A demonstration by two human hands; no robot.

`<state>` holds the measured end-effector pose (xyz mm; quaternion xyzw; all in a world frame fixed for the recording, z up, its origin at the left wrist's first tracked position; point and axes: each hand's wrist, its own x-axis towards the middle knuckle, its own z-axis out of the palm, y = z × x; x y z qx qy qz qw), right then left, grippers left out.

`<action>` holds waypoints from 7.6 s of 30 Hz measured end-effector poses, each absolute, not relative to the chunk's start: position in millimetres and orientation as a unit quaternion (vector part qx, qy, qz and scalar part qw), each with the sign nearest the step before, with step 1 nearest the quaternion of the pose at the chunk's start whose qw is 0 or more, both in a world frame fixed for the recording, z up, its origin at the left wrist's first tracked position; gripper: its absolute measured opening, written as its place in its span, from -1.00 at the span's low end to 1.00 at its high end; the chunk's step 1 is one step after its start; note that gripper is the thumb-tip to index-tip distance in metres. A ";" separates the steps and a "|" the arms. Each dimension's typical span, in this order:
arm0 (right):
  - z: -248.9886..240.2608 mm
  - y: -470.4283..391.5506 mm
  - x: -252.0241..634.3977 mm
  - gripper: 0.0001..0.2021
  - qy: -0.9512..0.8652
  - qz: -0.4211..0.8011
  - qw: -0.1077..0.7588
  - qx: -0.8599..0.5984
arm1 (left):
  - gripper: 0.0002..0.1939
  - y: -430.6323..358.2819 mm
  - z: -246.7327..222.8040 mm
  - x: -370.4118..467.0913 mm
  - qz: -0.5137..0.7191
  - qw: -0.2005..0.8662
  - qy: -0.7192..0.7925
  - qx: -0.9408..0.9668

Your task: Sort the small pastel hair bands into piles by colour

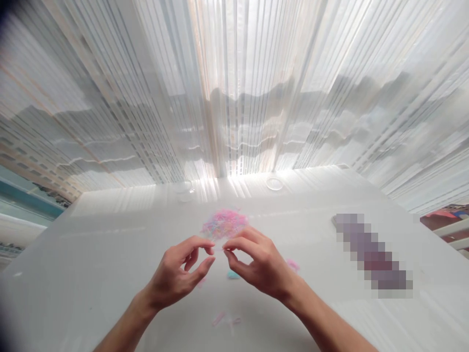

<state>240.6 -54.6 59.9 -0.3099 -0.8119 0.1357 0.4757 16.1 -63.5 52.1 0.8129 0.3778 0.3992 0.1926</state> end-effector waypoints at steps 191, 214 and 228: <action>1.5 -103.2 281.0 -0.78 -0.897 0.261 0.263 -0.239 | -0.85 -161.9 9.7 43.7 0.305 0.080 0.537 0.782; 2.2 -101.4 280.8 -0.81 -0.886 0.290 0.275 -0.233 | -0.86 -169.4 2.3 50.8 0.347 0.175 0.436 0.811; 1.3 -102.9 280.3 -0.81 -0.897 0.275 0.256 -0.231 | -0.82 -169.1 2.0 50.1 0.368 0.170 0.444 0.799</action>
